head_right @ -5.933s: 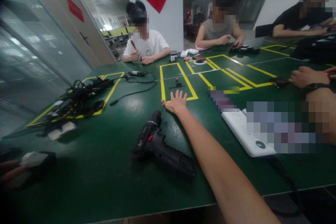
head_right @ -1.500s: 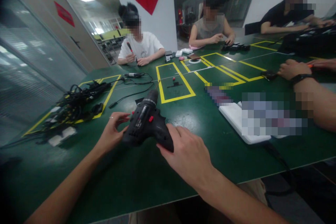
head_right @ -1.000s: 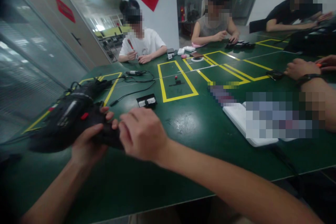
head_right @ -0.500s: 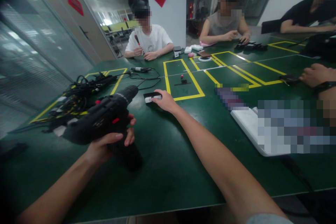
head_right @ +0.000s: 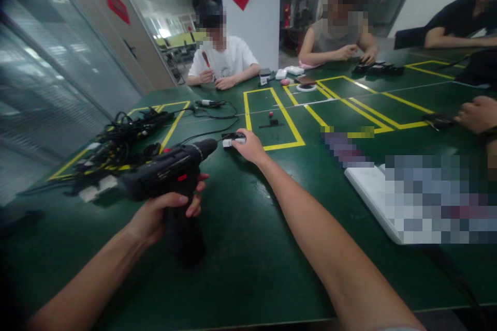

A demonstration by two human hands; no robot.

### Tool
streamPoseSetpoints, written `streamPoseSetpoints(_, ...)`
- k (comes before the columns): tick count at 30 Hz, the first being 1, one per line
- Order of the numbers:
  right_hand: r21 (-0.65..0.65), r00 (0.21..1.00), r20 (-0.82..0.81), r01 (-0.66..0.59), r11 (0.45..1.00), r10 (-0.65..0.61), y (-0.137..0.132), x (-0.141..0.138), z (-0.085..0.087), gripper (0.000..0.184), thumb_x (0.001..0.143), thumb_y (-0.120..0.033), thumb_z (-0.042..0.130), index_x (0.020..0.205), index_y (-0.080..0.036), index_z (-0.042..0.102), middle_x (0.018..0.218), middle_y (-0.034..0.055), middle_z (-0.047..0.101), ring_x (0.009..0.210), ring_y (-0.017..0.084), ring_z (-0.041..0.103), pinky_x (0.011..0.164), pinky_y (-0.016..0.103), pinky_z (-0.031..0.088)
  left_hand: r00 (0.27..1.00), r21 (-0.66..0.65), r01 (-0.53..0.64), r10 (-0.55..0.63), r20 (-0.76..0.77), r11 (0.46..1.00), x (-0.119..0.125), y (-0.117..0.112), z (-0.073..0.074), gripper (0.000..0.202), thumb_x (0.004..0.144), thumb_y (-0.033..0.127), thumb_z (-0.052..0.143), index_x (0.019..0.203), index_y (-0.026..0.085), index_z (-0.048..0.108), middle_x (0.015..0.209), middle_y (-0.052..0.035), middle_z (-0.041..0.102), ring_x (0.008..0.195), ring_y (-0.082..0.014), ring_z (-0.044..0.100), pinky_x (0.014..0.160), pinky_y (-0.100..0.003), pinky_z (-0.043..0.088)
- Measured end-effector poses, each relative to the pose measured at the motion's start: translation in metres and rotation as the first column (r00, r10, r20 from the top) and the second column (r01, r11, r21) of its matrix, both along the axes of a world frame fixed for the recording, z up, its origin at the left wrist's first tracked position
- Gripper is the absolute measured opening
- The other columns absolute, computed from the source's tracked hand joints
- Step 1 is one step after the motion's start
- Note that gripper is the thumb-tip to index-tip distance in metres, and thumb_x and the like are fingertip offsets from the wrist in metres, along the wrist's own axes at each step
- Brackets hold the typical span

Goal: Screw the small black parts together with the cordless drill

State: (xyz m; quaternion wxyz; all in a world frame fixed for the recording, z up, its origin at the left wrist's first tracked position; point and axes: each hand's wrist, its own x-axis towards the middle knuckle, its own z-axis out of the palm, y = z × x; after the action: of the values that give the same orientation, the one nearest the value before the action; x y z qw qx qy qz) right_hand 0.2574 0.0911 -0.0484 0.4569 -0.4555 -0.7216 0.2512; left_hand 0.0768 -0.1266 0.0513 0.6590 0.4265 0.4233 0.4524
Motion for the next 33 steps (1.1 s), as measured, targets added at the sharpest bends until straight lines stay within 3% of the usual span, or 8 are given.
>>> streamPoseSetpoints(9,0.021,0.999,0.009,-0.031,0.999,0.031,0.0001,-0.0021,-0.004,0.038,0.084,-0.027,0.063,0.121,-0.019,0.06,0.118,0.0117,0.061,0.11,0.027,0.059,0.099,0.043,0.046,1.0,-0.047,-0.001,0.001,-0.006,0.999,0.0029,0.0008,-0.0021,0.047,0.068,0.016,0.061,0.114,0.012,0.06,0.092,-0.0029,0.057,0.055,-0.0086,0.053,0.056,-0.028,0.046)
streamPoseSetpoints(33,-0.019,0.998,0.049,-0.028,0.999,0.029,-0.0019,-0.0026,-0.0022,0.04,0.087,-0.035,0.06,0.124,-0.021,0.058,0.123,0.0113,0.059,0.114,0.028,0.059,0.1,0.044,0.046,0.995,-0.01,-0.015,0.014,-0.096,1.0,0.0009,0.0022,-0.0042,0.04,0.07,0.017,0.062,0.111,0.014,0.06,0.09,-0.0011,0.057,0.056,-0.0093,0.054,0.058,-0.029,0.044)
